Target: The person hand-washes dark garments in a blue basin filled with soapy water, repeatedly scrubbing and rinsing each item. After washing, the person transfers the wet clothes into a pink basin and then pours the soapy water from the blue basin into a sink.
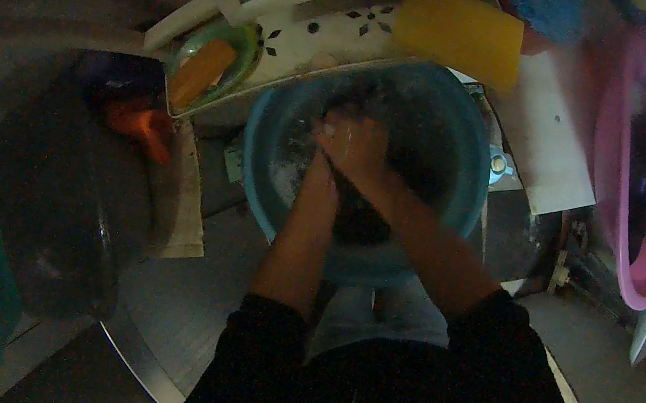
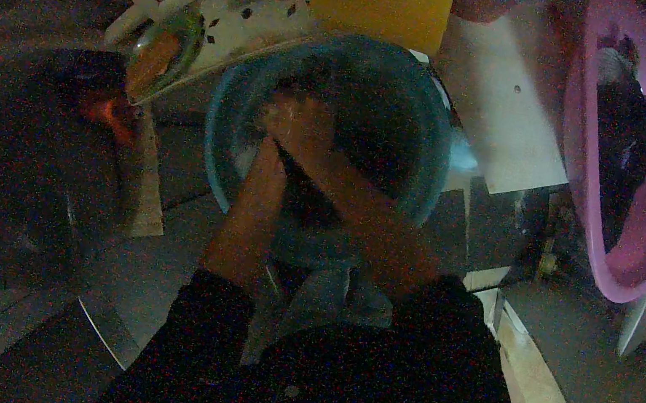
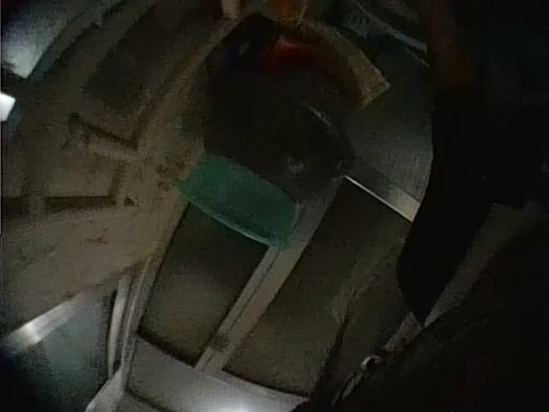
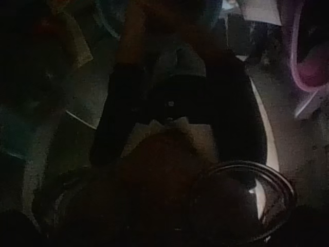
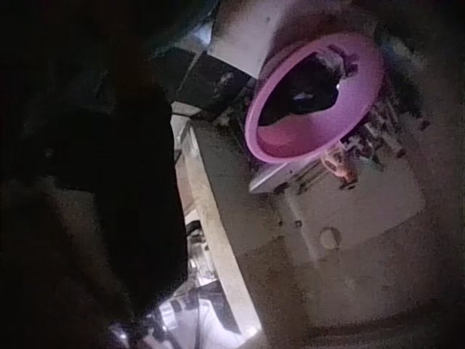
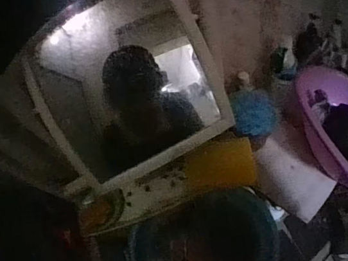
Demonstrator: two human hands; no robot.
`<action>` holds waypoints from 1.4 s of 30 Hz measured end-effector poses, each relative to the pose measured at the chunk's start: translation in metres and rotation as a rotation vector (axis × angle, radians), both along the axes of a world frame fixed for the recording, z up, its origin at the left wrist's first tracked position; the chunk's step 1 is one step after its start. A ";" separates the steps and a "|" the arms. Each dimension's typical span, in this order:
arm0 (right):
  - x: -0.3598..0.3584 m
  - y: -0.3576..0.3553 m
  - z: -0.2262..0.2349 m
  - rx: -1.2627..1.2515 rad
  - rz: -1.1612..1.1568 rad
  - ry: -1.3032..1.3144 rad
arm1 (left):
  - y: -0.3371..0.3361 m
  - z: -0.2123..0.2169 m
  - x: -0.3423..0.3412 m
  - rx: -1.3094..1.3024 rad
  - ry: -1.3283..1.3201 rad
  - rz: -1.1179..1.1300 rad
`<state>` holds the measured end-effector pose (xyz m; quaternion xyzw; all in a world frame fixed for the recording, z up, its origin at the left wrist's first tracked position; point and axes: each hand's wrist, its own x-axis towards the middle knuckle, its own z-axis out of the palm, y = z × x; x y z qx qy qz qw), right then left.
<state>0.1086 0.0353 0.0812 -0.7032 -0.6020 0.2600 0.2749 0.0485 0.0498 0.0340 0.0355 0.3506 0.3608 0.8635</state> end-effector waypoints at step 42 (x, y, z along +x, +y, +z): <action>0.065 -0.002 -0.064 0.180 0.002 -0.395 | 0.018 -0.001 -0.057 0.701 1.461 -0.683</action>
